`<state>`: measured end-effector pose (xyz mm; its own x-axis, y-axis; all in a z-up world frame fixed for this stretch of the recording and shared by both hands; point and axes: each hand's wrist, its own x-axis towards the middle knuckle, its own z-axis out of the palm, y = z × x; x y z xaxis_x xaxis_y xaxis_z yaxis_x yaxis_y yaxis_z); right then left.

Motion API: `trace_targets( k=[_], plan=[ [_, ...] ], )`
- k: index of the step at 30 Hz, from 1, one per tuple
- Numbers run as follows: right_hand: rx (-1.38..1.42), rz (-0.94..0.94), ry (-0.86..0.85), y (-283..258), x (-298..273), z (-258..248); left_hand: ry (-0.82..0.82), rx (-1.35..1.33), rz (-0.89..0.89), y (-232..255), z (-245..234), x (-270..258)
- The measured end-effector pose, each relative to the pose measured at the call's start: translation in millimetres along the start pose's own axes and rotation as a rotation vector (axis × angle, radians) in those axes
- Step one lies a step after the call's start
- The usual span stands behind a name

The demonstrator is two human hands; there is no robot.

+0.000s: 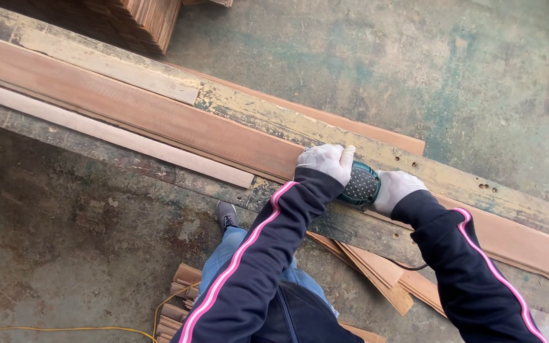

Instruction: Sanding wooden planks using a power sander and manual sandpaper.

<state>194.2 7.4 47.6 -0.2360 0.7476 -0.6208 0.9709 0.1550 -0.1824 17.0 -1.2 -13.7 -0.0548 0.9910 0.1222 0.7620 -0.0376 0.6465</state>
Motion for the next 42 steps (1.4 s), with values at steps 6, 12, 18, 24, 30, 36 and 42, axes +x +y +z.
trace_targets(
  k=[6,12,18,24,30,36,42],
  plan=[
    [-0.032,0.015,0.001,-10,10,-2,-0.020,-0.047,-0.053,-11,-3,7],
    [-0.031,0.008,-0.028,-27,15,-7,-0.015,-0.027,-0.063,-24,-17,9],
    [-0.038,-0.022,-0.023,-40,19,-8,-0.047,-0.027,-0.115,-32,-32,9],
    [-0.021,-0.075,-0.014,-60,24,-15,-0.034,-0.010,-0.152,-44,-39,15],
    [-0.073,0.002,-0.023,-72,30,-16,-0.039,-0.039,-0.167,-49,-50,17],
    [-0.037,0.016,-0.035,-81,33,-18,-0.039,-0.029,-0.137,-61,-53,20],
    [-0.054,-0.005,-0.035,-90,37,-17,-0.042,-0.013,-0.143,-69,-62,20]
  ],
)
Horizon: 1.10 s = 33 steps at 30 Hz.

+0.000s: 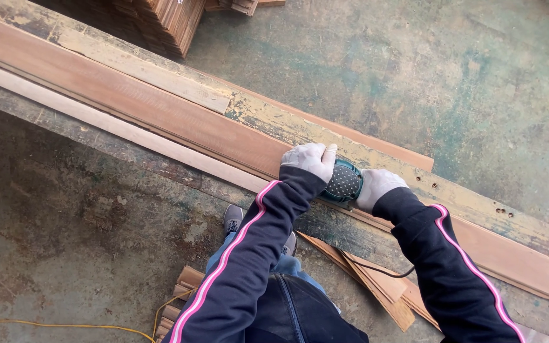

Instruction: Sanding wooden planks using a power sander and manual sandpaper.

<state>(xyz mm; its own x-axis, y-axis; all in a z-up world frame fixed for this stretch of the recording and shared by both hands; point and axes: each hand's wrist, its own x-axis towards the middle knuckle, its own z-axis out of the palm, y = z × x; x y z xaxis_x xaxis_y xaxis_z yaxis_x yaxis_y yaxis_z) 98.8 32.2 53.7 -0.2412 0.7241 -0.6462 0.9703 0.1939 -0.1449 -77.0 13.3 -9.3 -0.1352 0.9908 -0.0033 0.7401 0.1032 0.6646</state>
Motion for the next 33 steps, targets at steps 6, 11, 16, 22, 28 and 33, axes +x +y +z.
trace_targets(
  k=[6,11,16,22,28,33],
  plan=[
    [0.025,-0.023,-0.016,-12,-1,-5,0.016,-0.008,0.007,-7,-6,1],
    [0.000,-0.036,0.000,-14,5,0,-0.021,0.000,-0.023,-10,-15,3],
    [-0.009,-0.041,-0.009,-27,3,-6,0.000,-0.013,-0.006,-17,-19,5],
    [-0.012,-0.051,-0.002,-35,10,-4,0.014,-0.012,-0.002,-26,-27,8],
    [0.001,-0.043,-0.016,-50,13,-6,0.038,-0.010,0.008,-38,-34,10],
    [-0.006,-0.072,0.015,-57,21,-2,0.071,-0.011,0.031,-50,-39,12]
  ],
)
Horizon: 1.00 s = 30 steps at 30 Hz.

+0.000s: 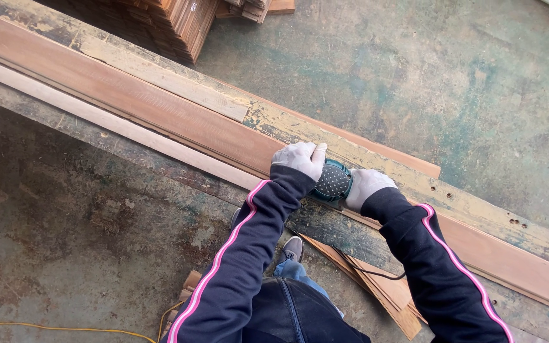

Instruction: Sanding wooden planks using a power sander and manual sandpaper.

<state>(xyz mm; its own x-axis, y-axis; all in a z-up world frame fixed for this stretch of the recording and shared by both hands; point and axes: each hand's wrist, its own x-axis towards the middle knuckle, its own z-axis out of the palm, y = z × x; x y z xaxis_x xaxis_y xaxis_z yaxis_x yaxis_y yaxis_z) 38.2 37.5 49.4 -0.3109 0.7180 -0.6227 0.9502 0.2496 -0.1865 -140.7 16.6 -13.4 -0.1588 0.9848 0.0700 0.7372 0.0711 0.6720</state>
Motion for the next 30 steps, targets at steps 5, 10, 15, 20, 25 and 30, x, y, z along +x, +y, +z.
trace_targets(
  k=[5,10,15,20,25,30],
  plan=[
    [0.017,0.017,-0.014,-14,5,-1,-0.007,-0.013,-0.037,-7,-16,3],
    [-0.010,0.024,-0.019,-32,13,-5,-0.014,0.009,-0.050,-18,-30,7],
    [0.001,0.020,-0.016,-49,19,-7,-0.004,-0.002,-0.056,-34,-39,13],
    [-0.013,0.000,-0.021,-64,28,-8,-0.012,0.013,-0.069,-48,-51,19],
    [-0.016,0.005,-0.032,-83,32,-14,0.019,0.003,-0.045,-60,-62,23],
    [-0.026,-0.009,-0.014,-99,34,-18,0.042,0.027,-0.026,-77,-65,30]
  ],
)
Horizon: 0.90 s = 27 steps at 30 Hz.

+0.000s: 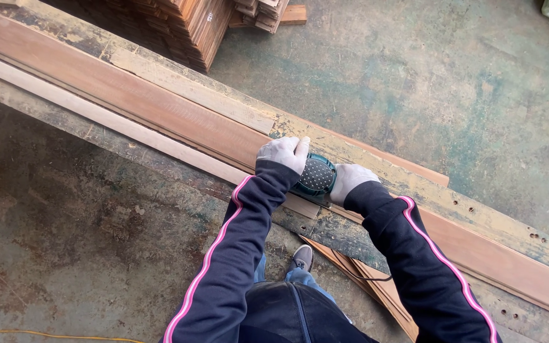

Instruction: Sanding wooden planks using a power sander and manual sandpaper.

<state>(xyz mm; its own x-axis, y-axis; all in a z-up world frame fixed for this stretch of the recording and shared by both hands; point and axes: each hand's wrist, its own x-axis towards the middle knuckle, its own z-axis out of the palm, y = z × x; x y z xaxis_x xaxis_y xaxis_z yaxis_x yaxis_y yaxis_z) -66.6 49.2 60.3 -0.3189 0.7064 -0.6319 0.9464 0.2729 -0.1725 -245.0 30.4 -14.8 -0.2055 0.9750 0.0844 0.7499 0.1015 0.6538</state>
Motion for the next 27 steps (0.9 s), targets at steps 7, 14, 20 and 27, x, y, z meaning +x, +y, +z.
trace_targets(
  k=[7,14,20,27],
  plan=[
    [0.055,0.020,-0.008,-22,10,-6,-0.016,-0.013,-0.034,-11,-19,11],
    [0.042,0.055,-0.020,-47,17,-19,-0.026,-0.024,-0.046,-29,-31,22],
    [0.048,-0.003,0.009,-65,35,-17,-0.028,-0.019,-0.070,-44,-55,32],
    [0.007,-0.020,-0.003,-99,49,-23,-0.036,-0.007,-0.107,-71,-81,40]
  ],
)
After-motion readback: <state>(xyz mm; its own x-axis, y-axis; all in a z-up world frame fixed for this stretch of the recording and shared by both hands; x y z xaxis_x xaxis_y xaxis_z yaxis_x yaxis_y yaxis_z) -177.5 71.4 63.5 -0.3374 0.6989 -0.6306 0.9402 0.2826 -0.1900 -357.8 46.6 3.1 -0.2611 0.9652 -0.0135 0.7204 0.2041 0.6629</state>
